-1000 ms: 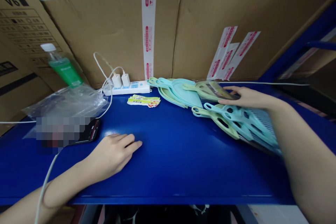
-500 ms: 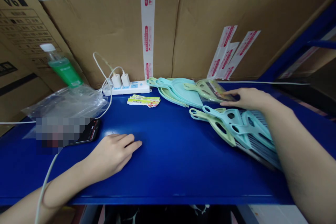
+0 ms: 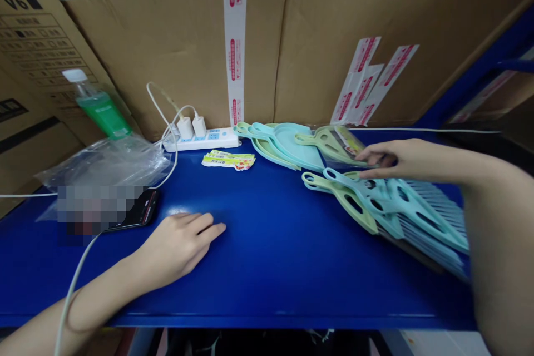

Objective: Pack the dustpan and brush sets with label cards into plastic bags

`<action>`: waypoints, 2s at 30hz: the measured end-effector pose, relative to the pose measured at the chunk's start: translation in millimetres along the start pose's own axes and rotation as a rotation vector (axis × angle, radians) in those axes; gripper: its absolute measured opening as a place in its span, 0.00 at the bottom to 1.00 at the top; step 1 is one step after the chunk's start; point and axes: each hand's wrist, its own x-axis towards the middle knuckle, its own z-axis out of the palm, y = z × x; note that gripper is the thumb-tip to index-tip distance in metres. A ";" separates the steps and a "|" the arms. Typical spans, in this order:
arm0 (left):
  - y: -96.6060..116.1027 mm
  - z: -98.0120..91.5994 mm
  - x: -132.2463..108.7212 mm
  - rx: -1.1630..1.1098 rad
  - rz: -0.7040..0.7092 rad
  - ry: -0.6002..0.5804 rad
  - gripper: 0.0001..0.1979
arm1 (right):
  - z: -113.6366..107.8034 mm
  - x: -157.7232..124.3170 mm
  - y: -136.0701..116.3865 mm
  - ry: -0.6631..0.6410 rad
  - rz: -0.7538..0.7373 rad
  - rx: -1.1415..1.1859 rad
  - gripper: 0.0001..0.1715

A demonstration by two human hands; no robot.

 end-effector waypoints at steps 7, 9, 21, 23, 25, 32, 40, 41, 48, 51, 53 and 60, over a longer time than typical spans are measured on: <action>0.2 -0.6 2.9 -0.013 0.005 -0.004 0.15 | -6.8 -13.5 13.7 -0.306 -0.003 0.228 0.19; 0.3 -1.4 3.3 -0.012 0.008 -0.002 0.15 | -7.2 -15.8 11.9 -0.306 0.017 0.201 0.19; 0.3 0.3 1.1 -0.015 0.001 0.000 0.14 | -10.7 -15.2 -5.0 -0.492 -0.065 0.243 0.13; 0.2 -0.1 1.5 -0.012 0.002 0.001 0.14 | -13.0 -14.1 -11.8 -0.517 -0.074 0.218 0.16; 0.2 -1.2 2.2 -0.012 0.004 0.004 0.14 | -14.0 -12.8 -18.1 -0.521 -0.083 0.188 0.18; 1.1 -3.6 3.1 -0.012 -0.015 -0.044 0.14 | -13.0 -13.3 -30.0 -0.353 -0.125 0.078 0.16; -0.4 2.7 -1.4 -0.033 -0.022 -0.035 0.15 | -9.6 -19.6 -48.4 -0.013 -0.280 0.106 0.09; -0.3 2.2 -0.7 -0.034 -0.021 -0.032 0.15 | -7.8 -18.7 -52.6 0.022 -0.321 0.101 0.09; 3.4 -6.5 7.8 -0.024 -0.035 -0.104 0.14 | 20.3 -6.9 -75.4 0.208 -0.409 0.034 0.16; 4.1 -7.2 9.3 -0.019 -0.033 -0.096 0.14 | 31.8 -2.6 -78.8 0.308 -0.415 -0.026 0.19; 4.2 -7.0 9.6 -0.018 -0.026 -0.087 0.14 | 37.1 0.1 -80.1 0.339 -0.436 -0.069 0.21; 4.1 -8.1 9.2 -0.031 -0.029 -0.099 0.14 | 46.6 8.9 -83.1 0.260 -0.451 -0.080 0.23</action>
